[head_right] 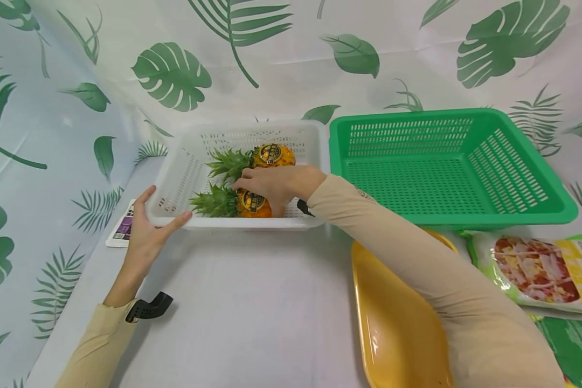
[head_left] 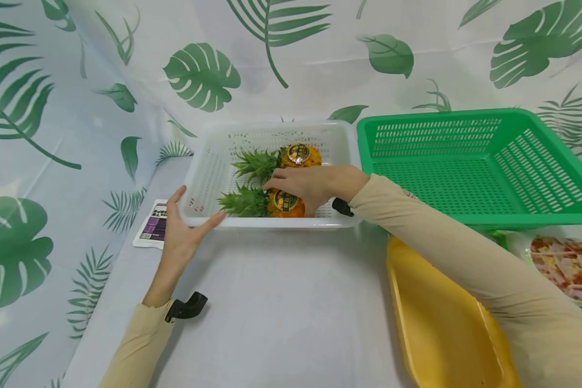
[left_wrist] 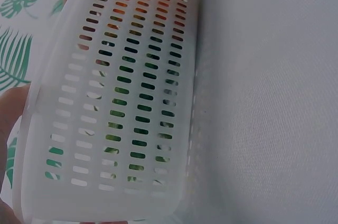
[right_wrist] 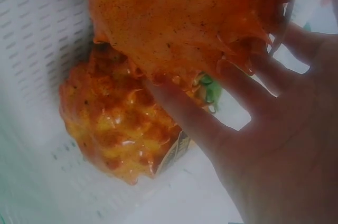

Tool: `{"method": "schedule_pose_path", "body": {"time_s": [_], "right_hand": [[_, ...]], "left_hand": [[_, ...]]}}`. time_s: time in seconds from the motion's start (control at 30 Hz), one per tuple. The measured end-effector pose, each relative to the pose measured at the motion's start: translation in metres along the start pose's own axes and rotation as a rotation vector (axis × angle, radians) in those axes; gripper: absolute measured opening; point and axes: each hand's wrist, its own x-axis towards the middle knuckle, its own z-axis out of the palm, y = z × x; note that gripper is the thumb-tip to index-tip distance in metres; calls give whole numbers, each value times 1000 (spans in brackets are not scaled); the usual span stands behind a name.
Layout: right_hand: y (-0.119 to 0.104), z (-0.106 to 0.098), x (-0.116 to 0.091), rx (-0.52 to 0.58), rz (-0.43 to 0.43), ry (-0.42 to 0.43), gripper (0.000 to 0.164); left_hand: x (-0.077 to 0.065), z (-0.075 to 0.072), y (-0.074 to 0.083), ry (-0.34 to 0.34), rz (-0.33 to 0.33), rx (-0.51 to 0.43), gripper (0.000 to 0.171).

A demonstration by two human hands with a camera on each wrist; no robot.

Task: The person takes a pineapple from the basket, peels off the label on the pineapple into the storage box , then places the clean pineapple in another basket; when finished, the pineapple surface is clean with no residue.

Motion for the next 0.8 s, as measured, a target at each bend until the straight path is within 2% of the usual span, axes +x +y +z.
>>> {"method": "schedule_pose_path", "body": {"time_s": [0.37, 0.63, 0.8], "right_hand": [[1, 0, 3, 13, -16, 8, 103], [2, 3, 3, 29, -17, -2, 103], [4, 2, 4, 33, -47, 22, 101]], "left_hand": [[0, -1, -1, 10, 2, 15, 107], [0, 2, -2, -11, -3, 1, 106], [1, 0, -2, -2, 2, 19, 106]]}}
